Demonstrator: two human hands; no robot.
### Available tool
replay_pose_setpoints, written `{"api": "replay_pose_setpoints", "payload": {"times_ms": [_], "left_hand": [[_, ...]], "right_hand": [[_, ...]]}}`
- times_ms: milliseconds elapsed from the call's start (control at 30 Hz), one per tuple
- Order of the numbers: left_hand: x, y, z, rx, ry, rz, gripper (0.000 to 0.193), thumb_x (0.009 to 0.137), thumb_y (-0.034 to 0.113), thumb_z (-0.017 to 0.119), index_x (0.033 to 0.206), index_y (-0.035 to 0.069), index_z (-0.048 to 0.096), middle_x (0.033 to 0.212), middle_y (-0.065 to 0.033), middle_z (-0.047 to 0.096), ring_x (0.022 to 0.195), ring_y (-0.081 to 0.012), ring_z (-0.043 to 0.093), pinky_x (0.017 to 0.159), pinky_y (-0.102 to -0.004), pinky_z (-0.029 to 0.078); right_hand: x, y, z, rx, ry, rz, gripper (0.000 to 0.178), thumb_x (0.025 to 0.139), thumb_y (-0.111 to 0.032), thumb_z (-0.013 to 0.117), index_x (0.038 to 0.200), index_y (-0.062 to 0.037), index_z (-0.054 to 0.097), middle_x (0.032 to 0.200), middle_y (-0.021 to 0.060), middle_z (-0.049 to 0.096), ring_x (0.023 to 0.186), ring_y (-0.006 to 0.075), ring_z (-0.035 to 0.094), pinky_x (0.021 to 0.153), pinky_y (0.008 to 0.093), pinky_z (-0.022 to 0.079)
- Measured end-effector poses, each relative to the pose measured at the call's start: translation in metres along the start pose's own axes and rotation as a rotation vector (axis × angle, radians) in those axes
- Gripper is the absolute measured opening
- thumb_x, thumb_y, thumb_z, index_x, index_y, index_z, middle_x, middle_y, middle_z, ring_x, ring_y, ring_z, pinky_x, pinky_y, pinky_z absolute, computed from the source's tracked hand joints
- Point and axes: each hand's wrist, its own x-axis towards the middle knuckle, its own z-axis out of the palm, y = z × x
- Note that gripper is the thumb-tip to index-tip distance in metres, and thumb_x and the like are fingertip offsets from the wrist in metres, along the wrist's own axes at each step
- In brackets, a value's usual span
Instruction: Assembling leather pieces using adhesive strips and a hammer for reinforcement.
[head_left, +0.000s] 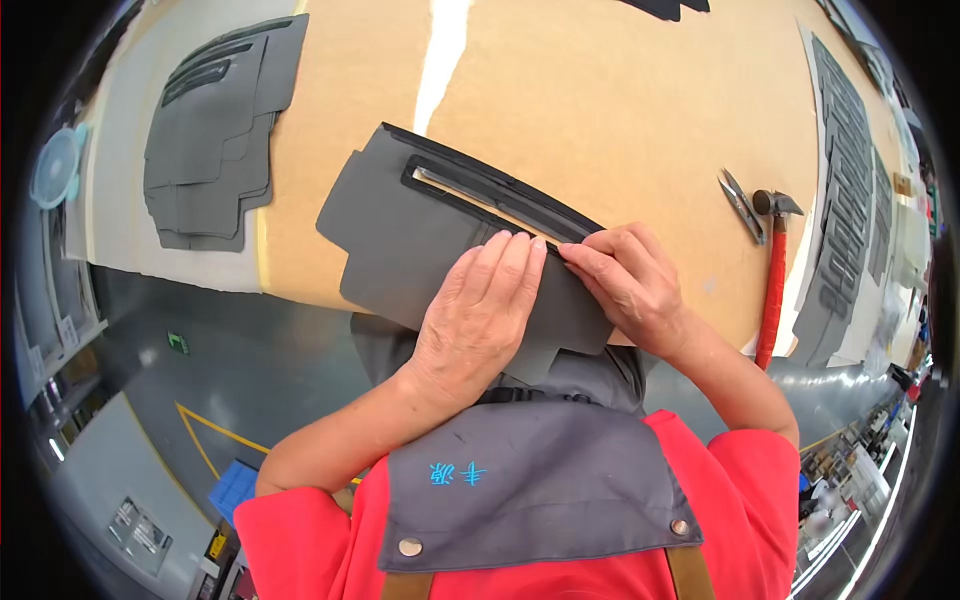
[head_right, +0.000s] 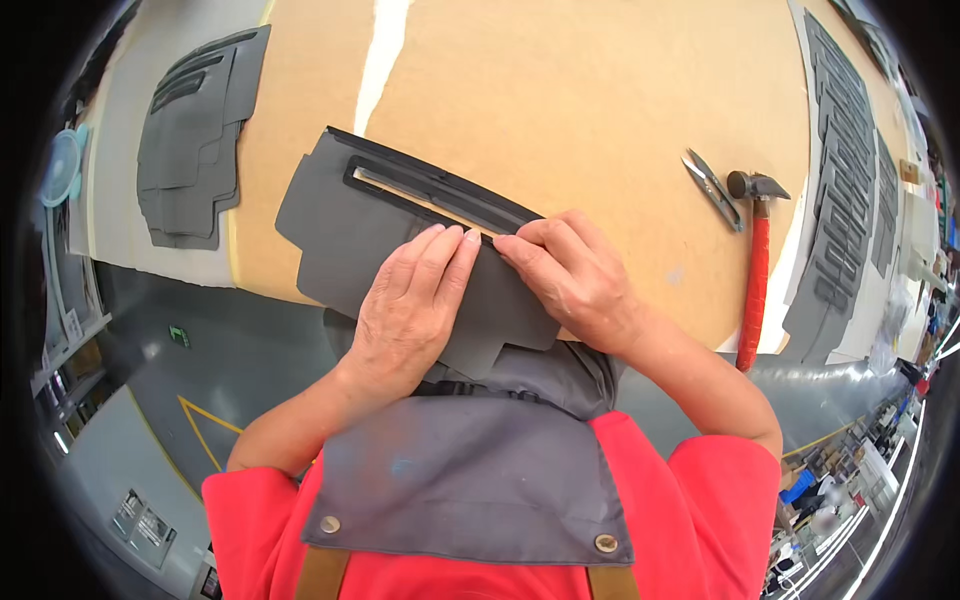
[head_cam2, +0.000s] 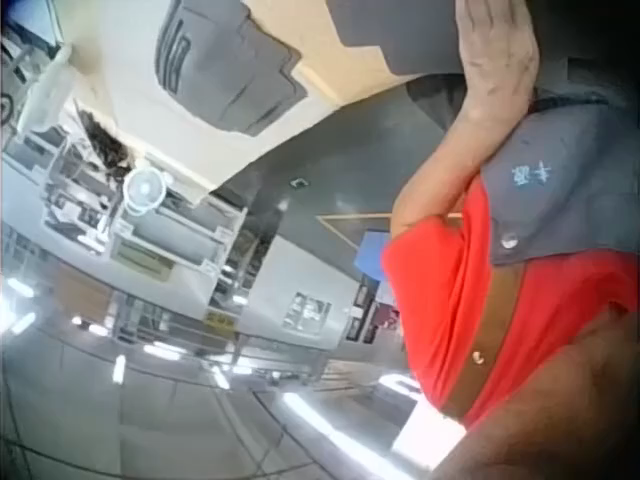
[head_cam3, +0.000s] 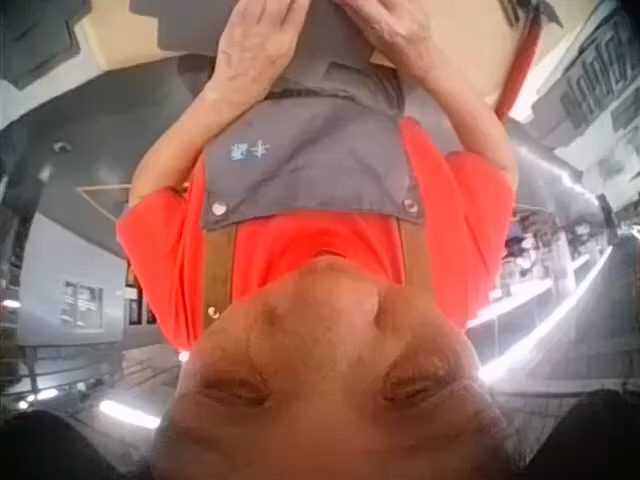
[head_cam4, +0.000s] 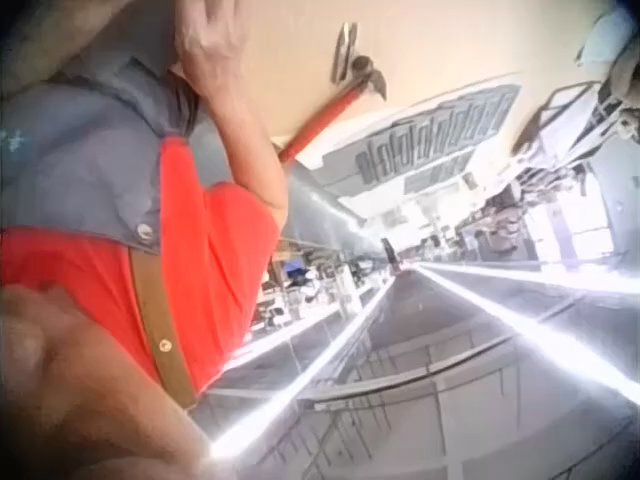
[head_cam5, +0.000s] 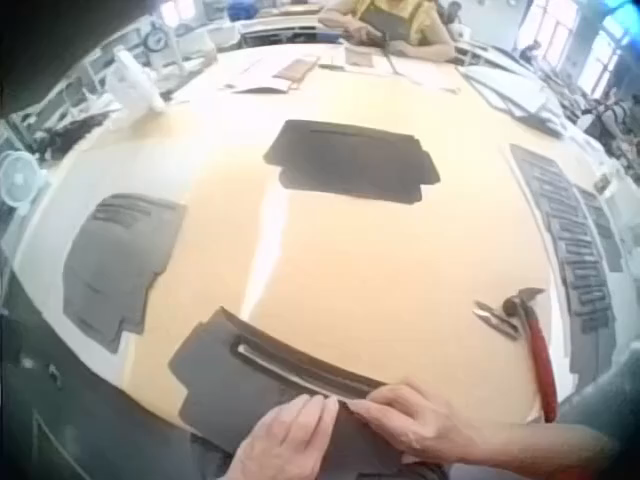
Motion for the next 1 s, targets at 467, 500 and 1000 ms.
{"api": "replay_pose_setpoints", "payload": {"times_ms": [467,500,1000], "left_hand": [[0.001,0.002,0.001,-0.087,0.000,0.044,0.057,0.087,0.002,0.062,0.143,-0.003,0.055,0.137,-0.0146,0.054,0.131,-0.0294,0.054,0.111,-0.0392,0.047],[0.001,0.002,0.001,-0.091,-0.001,0.050,0.057,0.087,0.002,0.062,0.143,-0.003,0.055,0.137,-0.0146,0.054,0.131,-0.0294,0.054,0.111,-0.0392,0.047],[0.003,0.008,-0.001,-0.066,-0.048,0.021,0.056,0.088,0.002,0.061,0.144,-0.001,0.055,0.138,-0.0139,0.054,0.131,-0.0289,0.054,0.111,-0.0393,0.047]], "right_hand": [[-0.005,-0.016,-0.014,0.088,0.077,0.239,0.025,0.081,-0.002,0.080,0.105,-0.0087,0.076,0.092,0.0053,0.066,0.082,0.0232,0.058,0.070,0.0342,0.049],[-0.005,-0.018,-0.014,0.106,0.071,0.264,0.024,0.082,-0.002,0.080,0.105,-0.0087,0.076,0.091,0.0048,0.066,0.082,0.0230,0.058,0.071,0.0344,0.048],[-0.020,-0.010,-0.010,0.056,0.003,0.147,0.037,0.075,-0.004,0.080,0.111,-0.0102,0.076,0.090,-0.0005,0.063,0.079,0.0192,0.054,0.071,0.0337,0.039]]}}
